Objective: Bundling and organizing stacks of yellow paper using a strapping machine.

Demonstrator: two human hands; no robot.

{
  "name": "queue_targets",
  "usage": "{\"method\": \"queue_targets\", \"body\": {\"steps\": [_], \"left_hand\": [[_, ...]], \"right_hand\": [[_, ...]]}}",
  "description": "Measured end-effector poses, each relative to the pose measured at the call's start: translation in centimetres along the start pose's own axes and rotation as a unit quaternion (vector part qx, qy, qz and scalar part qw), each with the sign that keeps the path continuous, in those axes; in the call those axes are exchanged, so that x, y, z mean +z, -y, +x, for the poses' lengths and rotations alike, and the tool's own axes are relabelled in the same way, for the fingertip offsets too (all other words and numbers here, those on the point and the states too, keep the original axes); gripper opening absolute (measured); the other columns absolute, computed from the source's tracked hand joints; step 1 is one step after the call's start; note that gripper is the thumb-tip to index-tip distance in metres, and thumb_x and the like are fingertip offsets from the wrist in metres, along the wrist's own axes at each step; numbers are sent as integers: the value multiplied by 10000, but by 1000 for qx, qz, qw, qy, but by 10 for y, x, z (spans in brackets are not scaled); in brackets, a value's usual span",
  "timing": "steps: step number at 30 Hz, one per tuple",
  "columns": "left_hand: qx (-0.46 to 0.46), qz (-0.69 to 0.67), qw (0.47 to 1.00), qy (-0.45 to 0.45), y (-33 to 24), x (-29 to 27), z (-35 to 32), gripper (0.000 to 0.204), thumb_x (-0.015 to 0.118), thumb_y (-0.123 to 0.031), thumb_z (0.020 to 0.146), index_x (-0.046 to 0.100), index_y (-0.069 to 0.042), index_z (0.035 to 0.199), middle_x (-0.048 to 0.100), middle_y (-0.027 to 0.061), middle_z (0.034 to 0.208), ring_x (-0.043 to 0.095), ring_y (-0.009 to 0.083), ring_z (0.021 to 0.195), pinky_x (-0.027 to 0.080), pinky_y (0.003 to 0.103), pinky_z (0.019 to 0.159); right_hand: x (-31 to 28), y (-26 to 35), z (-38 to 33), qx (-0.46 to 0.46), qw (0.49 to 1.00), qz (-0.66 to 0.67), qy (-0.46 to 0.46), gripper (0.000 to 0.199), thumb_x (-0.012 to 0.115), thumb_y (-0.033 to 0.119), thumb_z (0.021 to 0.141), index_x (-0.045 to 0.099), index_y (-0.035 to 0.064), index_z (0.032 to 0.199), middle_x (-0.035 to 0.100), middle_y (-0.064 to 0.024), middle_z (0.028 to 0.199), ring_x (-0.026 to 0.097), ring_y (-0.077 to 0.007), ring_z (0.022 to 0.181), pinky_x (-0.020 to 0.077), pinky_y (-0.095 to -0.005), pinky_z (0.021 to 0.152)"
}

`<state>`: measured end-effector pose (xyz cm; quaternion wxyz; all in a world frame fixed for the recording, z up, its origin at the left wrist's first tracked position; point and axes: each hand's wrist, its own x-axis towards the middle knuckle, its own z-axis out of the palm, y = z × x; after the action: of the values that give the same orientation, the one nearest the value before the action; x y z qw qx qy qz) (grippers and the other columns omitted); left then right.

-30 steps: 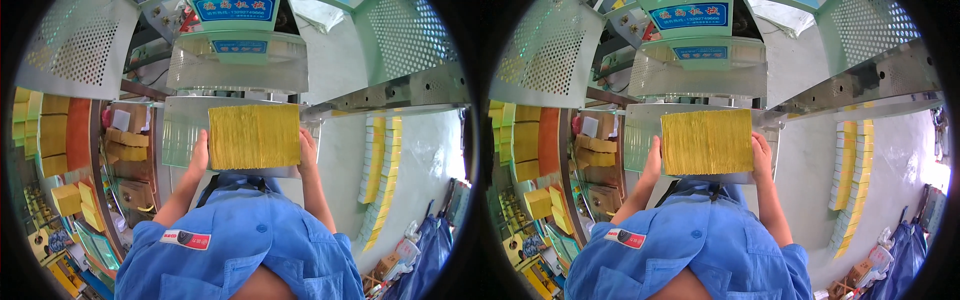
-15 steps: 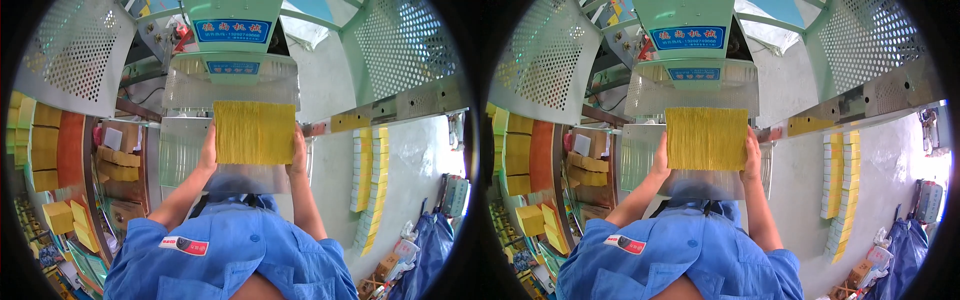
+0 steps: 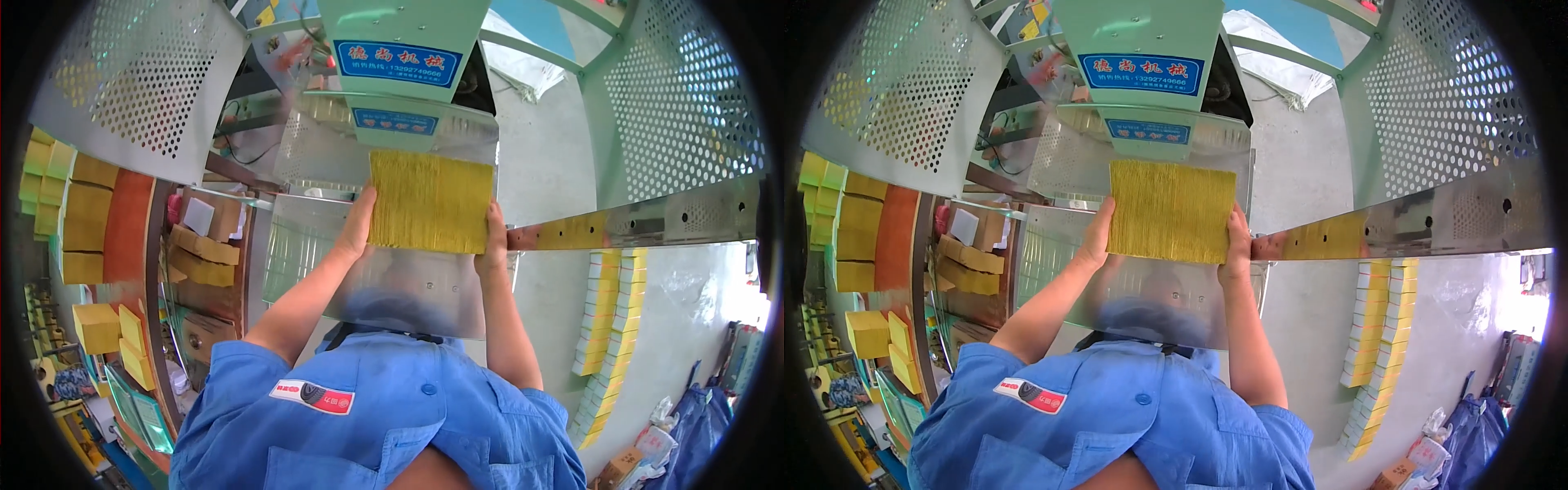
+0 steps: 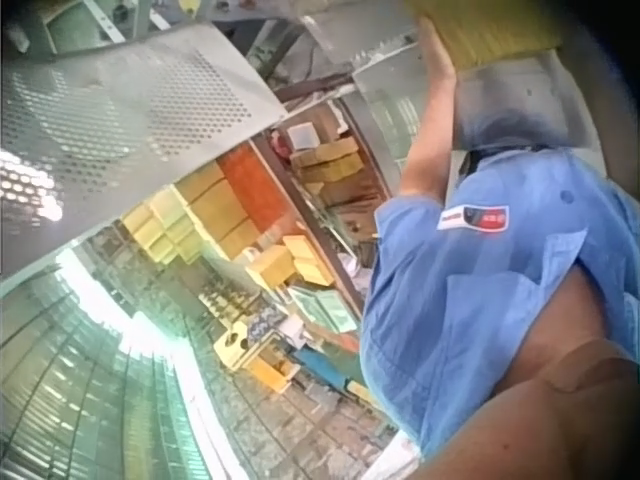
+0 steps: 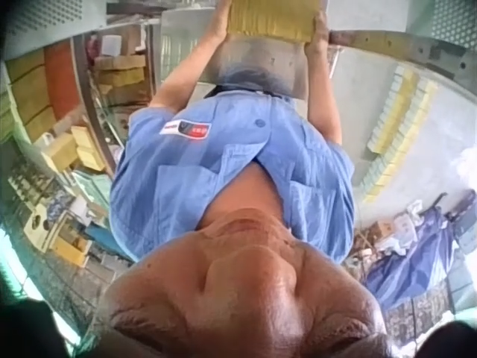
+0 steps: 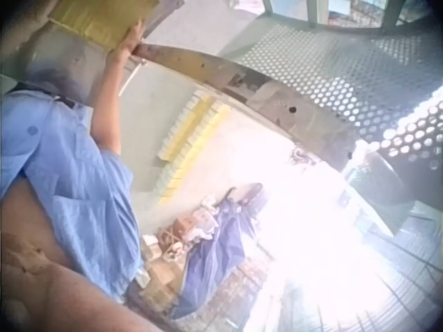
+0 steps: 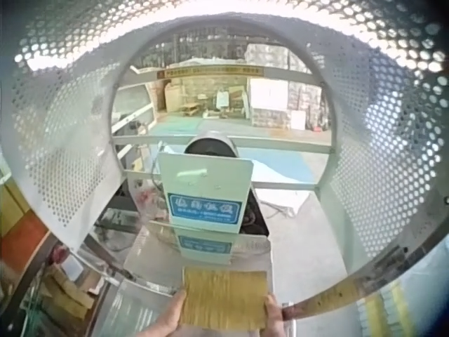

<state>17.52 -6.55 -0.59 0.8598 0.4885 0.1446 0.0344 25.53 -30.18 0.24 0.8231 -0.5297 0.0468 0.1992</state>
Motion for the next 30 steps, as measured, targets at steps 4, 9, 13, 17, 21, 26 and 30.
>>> {"method": "queue_targets", "body": {"steps": [4, 9, 13, 17, 21, 26, 30], "left_hand": [[18, 34, 999, -2, 2, 4, 0, 589, 407, -467, 1004, 424, -14, 1381, 523, 76, 1321, 499, 165, 1201, 385, 324, 1033], [2, 70, 998, 4, 13, -7, 2, 581, 403, -466, 1005, 444, -7, 1360, 526, 76, 1314, 503, 160, 1191, 389, 326, 1017], [-5, 92, 996, -7, 11, -9, -1, 558, 397, -459, 1009, 477, -10, 1331, 536, 70, 1293, 504, 151, 1173, 394, 318, 996], [15, 124, 992, -6, 9, -3, 1, 553, 400, -489, 1002, 510, -14, 1263, 523, 68, 1225, 464, 144, 1118, 353, 302, 990], [-13, 222, 975, -11, 14, 3, 3, 572, 387, -477, 1011, 489, 0, 1310, 528, 78, 1268, 466, 159, 1161, 354, 307, 1011], [-9, 123, 992, 21, 20, -1, 5, 561, 390, -444, 1019, 428, -26, 1392, 486, 87, 1381, 457, 194, 1277, 354, 367, 1077], [-10, 104, 995, 1, 15, -6, 4, 577, 382, -452, 1015, 391, -37, 1415, 440, 97, 1426, 444, 228, 1297, 335, 376, 1094]], "right_hand": [[-7, -5, -1, -12, 1000, 3, 6, 551, 411, 337, 984, 363, 27, 1437, 473, -108, 1376, 430, -211, 1281, 330, -336, 1074], [-31, -26, 2, -48, 999, 15, 21, 575, 429, 394, 992, 362, 43, 1442, 469, -82, 1386, 423, -195, 1289, 326, -338, 1078], [-24, -16, -5, -16, 998, 49, 35, 567, 448, 415, 995, 387, 58, 1431, 468, -64, 1392, 425, -181, 1290, 339, -340, 1065], [-20, -15, 0, -32, 998, 45, 32, 547, 453, 420, 994, 434, 42, 1389, 500, -75, 1353, 466, -186, 1242, 364, -331, 1036], [-43, -34, 7, -26, 999, 17, 26, 517, 452, 442, 992, 505, 39, 1311, 564, -69, 1254, 509, -162, 1166, 394, -328, 990], [-50, -108, 56, -118, 944, -283, -119, 240, 463, 217, 973, 650, 66, 964, 588, -115, 784, 566, -223, 715, 473, -410, 642], [-29, -54, 25, -39, 918, -393, 35, 392, 531, 268, 877, 601, -25, 1129, 663, -188, 1079, 631, -247, 998, 499, -381, 841]]}}
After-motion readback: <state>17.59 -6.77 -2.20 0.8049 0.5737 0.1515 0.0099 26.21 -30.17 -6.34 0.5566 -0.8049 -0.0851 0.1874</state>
